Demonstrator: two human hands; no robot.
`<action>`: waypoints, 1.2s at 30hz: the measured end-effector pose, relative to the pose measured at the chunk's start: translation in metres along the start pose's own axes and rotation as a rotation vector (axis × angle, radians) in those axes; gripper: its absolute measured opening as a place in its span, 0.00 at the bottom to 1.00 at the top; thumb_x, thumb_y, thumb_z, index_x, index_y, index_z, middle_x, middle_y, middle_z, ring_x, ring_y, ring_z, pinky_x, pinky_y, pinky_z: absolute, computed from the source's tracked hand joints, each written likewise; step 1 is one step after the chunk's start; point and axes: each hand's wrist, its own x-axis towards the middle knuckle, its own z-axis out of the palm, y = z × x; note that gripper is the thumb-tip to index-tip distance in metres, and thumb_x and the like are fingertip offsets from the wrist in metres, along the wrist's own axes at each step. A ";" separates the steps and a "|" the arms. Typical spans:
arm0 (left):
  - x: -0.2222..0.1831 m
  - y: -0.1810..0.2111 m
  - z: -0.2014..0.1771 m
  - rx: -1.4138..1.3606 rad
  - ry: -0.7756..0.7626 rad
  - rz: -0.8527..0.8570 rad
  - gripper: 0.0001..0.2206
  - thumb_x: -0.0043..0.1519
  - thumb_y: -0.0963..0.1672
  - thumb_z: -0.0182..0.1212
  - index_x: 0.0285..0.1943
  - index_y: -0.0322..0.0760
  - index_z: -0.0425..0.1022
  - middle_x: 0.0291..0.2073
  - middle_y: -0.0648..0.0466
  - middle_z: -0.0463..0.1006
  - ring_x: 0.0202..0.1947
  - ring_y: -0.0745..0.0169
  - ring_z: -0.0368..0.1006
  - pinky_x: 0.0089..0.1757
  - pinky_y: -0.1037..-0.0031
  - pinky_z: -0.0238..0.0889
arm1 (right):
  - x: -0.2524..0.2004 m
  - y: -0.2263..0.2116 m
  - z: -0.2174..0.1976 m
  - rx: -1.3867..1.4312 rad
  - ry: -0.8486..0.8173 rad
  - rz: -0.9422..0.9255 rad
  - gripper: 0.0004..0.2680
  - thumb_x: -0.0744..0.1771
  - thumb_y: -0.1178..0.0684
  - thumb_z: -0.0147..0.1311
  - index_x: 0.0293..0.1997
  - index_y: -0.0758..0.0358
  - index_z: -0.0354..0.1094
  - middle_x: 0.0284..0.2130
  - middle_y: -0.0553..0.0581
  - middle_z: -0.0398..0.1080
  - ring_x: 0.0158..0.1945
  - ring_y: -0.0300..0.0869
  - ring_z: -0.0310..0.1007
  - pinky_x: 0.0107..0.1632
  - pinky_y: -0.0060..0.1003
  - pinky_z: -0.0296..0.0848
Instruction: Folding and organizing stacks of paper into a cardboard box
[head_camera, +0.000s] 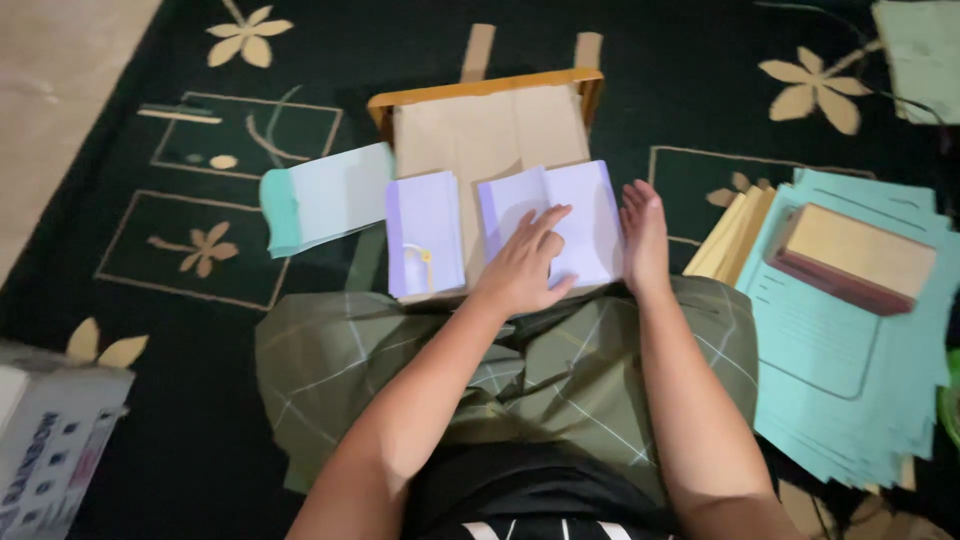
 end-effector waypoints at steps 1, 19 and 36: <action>-0.003 -0.004 0.007 0.016 0.004 -0.012 0.20 0.54 0.50 0.70 0.38 0.35 0.63 0.68 0.39 0.63 0.68 0.39 0.64 0.65 0.44 0.57 | -0.003 -0.005 0.003 0.009 -0.018 0.004 0.24 0.74 0.33 0.29 0.75 0.58 0.46 0.69 0.68 0.52 0.76 0.58 0.44 0.75 0.58 0.38; -0.057 -0.033 -0.045 0.279 0.528 -0.098 0.31 0.56 0.31 0.50 0.72 0.35 0.67 0.71 0.44 0.65 0.71 0.39 0.60 0.68 0.44 0.47 | -0.021 -0.040 0.019 -0.584 -0.080 -0.244 0.19 0.76 0.47 0.26 0.70 0.70 0.58 0.64 0.77 0.59 0.70 0.68 0.55 0.67 0.62 0.59; -0.018 0.056 -0.098 -0.486 0.296 -0.464 0.27 0.56 0.37 0.60 0.68 0.37 0.70 0.58 0.45 0.78 0.60 0.42 0.73 0.60 0.52 0.63 | -0.020 -0.044 0.021 -0.754 -0.144 -0.347 0.17 0.76 0.50 0.29 0.64 0.71 0.64 0.59 0.76 0.64 0.67 0.66 0.60 0.70 0.56 0.55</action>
